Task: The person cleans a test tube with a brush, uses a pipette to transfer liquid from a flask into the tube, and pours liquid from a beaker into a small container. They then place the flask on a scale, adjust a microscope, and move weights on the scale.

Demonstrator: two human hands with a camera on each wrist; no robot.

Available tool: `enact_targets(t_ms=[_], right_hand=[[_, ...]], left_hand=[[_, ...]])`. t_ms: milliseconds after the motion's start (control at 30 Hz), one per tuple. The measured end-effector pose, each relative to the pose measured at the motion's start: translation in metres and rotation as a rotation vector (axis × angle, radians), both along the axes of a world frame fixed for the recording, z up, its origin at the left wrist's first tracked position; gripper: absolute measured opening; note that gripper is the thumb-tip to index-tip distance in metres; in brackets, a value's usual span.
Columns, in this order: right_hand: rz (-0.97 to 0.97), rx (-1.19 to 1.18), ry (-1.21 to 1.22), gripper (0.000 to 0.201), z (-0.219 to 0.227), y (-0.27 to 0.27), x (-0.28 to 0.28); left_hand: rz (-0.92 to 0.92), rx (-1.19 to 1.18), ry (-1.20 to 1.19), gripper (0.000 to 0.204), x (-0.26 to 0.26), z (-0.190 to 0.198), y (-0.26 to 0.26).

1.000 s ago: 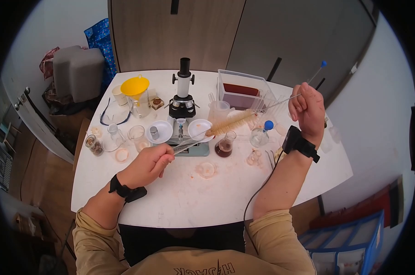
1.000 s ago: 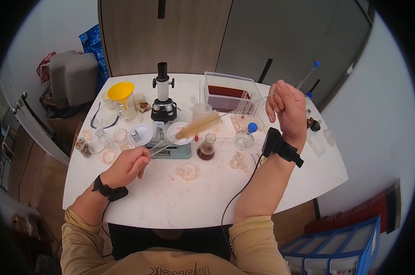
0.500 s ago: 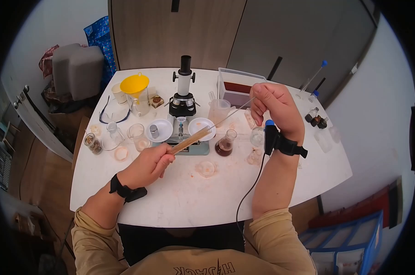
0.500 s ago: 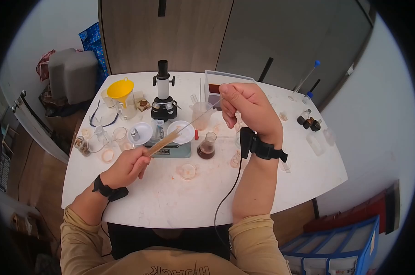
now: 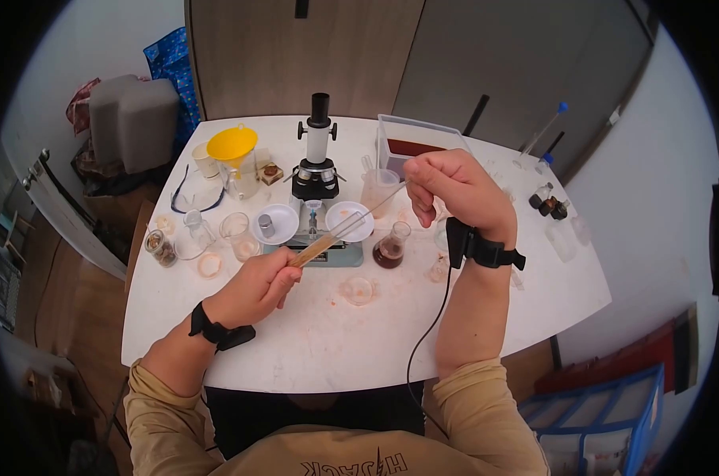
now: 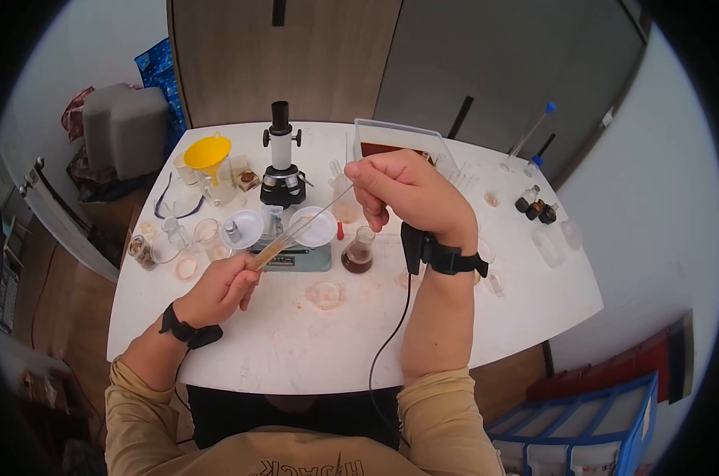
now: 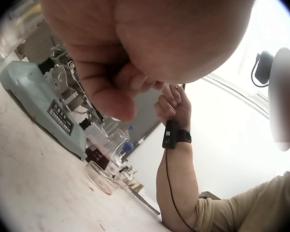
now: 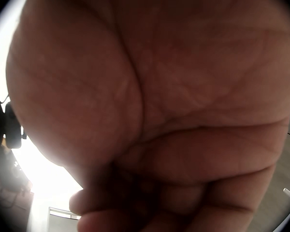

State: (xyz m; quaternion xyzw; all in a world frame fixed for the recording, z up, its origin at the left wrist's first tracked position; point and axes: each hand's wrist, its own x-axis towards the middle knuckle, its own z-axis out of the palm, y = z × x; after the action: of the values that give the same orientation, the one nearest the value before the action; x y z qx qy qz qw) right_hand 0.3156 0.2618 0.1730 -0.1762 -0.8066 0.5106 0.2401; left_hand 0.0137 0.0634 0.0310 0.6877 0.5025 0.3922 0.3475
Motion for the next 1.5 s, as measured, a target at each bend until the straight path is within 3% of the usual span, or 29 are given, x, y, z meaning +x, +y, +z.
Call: enact_targets(t_ms=[367,900,1133,1367,1500], right_hand=[[0.047,0.027,-0.084,0.057,0.003,-0.004,-0.001],[-0.073,0.105,0.081,0.054,0.000,0.020,0.043],[-0.107,0.088,0.078,0.054,0.006,0.015,0.060],[-0.224,0.161,0.316,0.052,0.004,0.025,0.091],[-0.304,0.101,0.642,0.051,0.002,0.040,0.136]], left_hand=[[-0.016,-0.009,0.024,0.024,0.001,-0.007,0.003],[-0.010,0.020,0.034,0.041,-0.003,-0.014,0.007],[0.022,0.008,0.001,0.025,0.001,-0.008,0.006],[0.011,0.019,0.056,0.026,-0.003,-0.002,0.005],[0.051,0.022,0.099,0.026,-0.010,-0.006,0.009]])
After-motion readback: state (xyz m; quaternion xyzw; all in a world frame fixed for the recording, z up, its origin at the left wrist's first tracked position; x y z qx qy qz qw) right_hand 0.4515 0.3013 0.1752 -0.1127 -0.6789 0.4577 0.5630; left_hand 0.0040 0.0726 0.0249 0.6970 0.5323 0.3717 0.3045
